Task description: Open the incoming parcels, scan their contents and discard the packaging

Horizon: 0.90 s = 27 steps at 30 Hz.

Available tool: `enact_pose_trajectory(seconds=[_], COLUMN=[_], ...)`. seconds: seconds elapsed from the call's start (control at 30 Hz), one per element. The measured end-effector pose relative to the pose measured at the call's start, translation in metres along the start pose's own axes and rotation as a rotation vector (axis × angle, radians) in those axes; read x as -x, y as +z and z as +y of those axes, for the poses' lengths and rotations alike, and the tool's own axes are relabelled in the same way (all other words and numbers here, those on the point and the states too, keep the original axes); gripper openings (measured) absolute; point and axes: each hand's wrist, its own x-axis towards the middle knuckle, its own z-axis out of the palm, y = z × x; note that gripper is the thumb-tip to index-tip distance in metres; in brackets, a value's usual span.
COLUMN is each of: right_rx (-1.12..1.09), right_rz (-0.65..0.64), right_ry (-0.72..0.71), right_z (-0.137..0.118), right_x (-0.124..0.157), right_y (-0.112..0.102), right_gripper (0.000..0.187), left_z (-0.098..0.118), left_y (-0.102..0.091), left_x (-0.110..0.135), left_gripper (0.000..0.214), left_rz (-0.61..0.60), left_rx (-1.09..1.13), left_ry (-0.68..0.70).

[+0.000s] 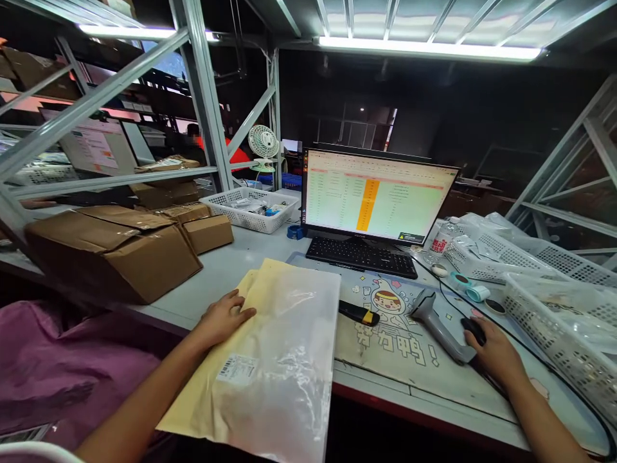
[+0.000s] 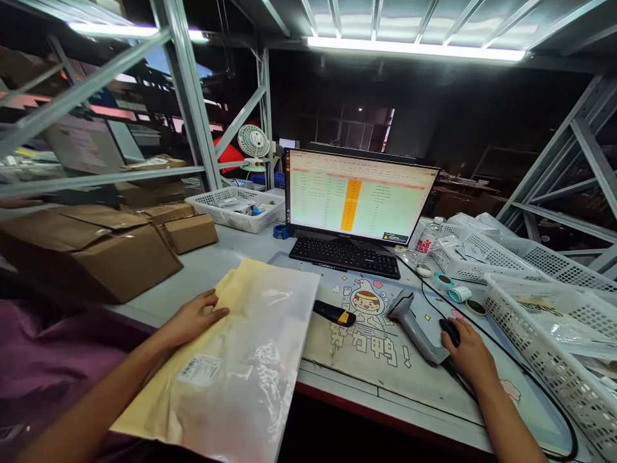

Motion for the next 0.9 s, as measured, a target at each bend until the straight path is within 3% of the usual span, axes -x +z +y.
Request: enact_pose_trajectory(seconds=[0.17, 0.3, 0.5, 0.63, 0.73, 0.8, 0.87, 0.9], right_rx=[0.023, 0.014, -0.019, -0.065, -0.100, -0.188, -0.357, -0.468], right_rz=[-0.044, -0.037, 0.003, 0.080, 0.235, 0.299, 0.257, 0.163], right_ry=[0.048, 0.036, 0.030, -0.036, -0.063, -0.093, -0.122, -0.132], right_z=[-0.005, -0.009, -0.009, -0.025, -0.066, -0.113, -0.172, -0.205], right_x=[0.004, 0.004, 0.005, -0.002, -0.009, -0.006, 0.009, 0.020], right_y=[-0.007, -0.008, -0.005, -0.025, -0.057, -0.081, -0.098, -0.103], right_gripper=[0.063, 0.059, 0.064, 0.069, 0.065, 0.060, 0.057, 0.058], left_z=[-0.004, 0.008, 0.018, 0.012, 0.009, 0.015, 0.032, 0.044], left_y=[-0.021, -0.036, -0.046, -0.050, -0.056, -0.064, -0.074, -0.079], left_x=[-0.001, 0.005, 0.014, 0.014, 0.014, 0.020, 0.035, 0.046], left_gripper=[0.060, 0.063, 0.069, 0.070, 0.068, 0.070, 0.078, 0.082], left_rz=[0.002, -0.088, -0.088, -0.132, -0.198, -0.144, -0.022, 0.043], left_rx=[0.077, 0.291, 0.610, 0.678, 0.784, 0.843, 0.882, 0.898], left_ry=[-0.104, -0.207, -0.275, -0.339, -0.336, -0.303, -0.242, -0.198])
